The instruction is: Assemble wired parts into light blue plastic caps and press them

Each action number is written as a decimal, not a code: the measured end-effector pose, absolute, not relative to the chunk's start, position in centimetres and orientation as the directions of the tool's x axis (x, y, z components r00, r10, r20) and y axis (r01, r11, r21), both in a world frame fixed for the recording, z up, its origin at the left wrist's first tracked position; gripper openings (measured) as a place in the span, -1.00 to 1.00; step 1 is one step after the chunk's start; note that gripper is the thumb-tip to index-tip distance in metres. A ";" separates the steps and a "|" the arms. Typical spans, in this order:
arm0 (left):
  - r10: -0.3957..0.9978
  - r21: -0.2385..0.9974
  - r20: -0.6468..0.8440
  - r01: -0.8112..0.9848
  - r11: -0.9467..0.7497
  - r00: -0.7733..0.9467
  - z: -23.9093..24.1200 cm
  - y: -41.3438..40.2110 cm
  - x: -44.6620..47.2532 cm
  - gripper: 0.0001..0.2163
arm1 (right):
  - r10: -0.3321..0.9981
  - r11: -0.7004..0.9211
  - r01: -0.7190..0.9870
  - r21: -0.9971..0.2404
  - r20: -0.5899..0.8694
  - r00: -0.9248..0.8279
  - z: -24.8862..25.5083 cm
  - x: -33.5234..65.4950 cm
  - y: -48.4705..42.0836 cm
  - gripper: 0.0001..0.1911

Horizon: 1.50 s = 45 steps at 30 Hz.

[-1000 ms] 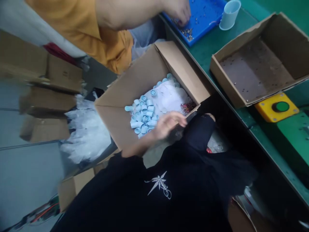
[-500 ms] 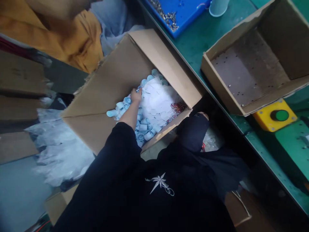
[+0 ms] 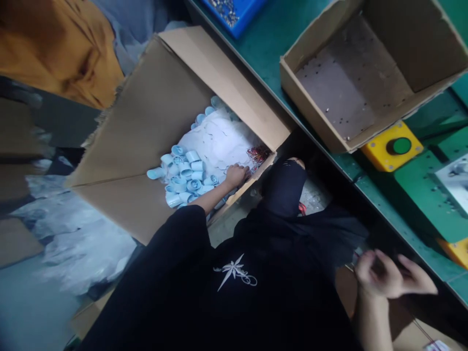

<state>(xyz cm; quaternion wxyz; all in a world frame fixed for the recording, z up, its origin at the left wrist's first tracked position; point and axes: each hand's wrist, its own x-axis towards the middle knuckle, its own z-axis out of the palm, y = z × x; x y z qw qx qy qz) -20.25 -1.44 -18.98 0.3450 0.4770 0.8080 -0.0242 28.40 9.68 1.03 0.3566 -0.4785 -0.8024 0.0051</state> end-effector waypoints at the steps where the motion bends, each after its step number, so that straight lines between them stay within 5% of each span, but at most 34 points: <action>1: 0.764 0.302 -0.566 0.784 0.543 -0.310 -18.8 -1.0 -20.0 -0.80 | 0.623 0.671 0.700 -0.245 0.698 -0.353 -1.0 28.5 9.7 -0.74; 4: 0.790 0.362 -0.514 0.751 0.552 -0.333 -17.1 -0.5 -21.0 -0.85 | 0.639 0.697 0.676 -0.237 0.633 -0.436 -4.0 28.9 9.0 -0.83; 8: 0.796 0.428 -0.372 0.672 0.604 -0.478 -11.3 -1.8 -23.2 -0.71 | 0.793 0.602 0.640 -0.478 0.456 -0.405 -2.8 28.4 7.4 -0.94; 10: 0.809 0.550 -0.200 0.620 0.560 -0.553 -7.2 -2.3 -22.0 -0.62 | 0.898 0.404 0.564 -0.720 0.197 -0.392 -1.7 26.4 6.6 -0.96; 13: 0.869 0.921 0.120 0.381 0.083 -0.480 -1.0 -2.0 -16.0 -0.74 | 0.835 -0.155 0.210 -0.965 -0.242 -0.494 -0.9 21.2 5.3 -0.61; 15: 0.958 0.969 0.111 0.244 -0.045 -0.263 2.4 -1.0 -10.8 -0.79 | 0.645 -0.495 -0.119 -0.861 -0.273 -0.714 -1.0 17.5 4.6 -0.34; 18: 0.984 0.990 0.102 0.116 -0.086 -0.147 5.6 0.9 -4.9 -0.78 | 0.449 -0.763 -0.260 -0.592 -0.195 -0.872 -1.4 14.8 4.3 -0.18; 22: 0.989 0.970 0.118 0.226 -0.095 -0.091 6.8 3.3 -2.3 -0.81 | 0.532 -0.672 -0.373 -0.640 -0.067 -0.844 -0.6 17.7 5.1 -0.36; 25: 0.970 0.796 0.080 0.571 -0.201 0.230 7.2 4.6 -1.4 -0.78 | 0.537 -0.428 -0.402 -0.810 0.131 -0.834 0.7 21.2 6.1 -0.04; 28: 0.915 0.695 0.137 0.622 -0.362 0.379 7.6 5.4 -0.2 -0.72 | 0.530 -0.118 -0.297 -0.948 0.193 -0.826 1.6 23.1 7.2 0.20; 32: 0.853 0.722 0.114 0.548 -0.423 0.509 8.4 6.5 0.5 -0.80 | 0.547 0.125 -0.229 -0.965 0.260 -0.796 2.4 23.9 8.1 -0.08; 36: 0.722 0.495 0.068 0.605 -0.624 0.689 9.9 7.6 0.2 -0.73 | 0.461 -0.025 -0.324 -0.946 0.277 -0.843 3.2 24.7 8.9 -0.25; 39: 0.656 0.386 -0.015 0.610 -0.692 0.755 11.3 8.2 0.5 -0.72 | 0.439 -0.215 -0.413 -0.885 0.290 -0.850 3.4 25.2 9.6 -0.21; 45: 0.671 0.545 -0.057 0.586 -0.600 0.740 12.1 7.9 1.1 -0.51 | 0.448 -0.087 -0.430 -0.899 0.350 -0.822 4.1 26.2 10.5 -0.07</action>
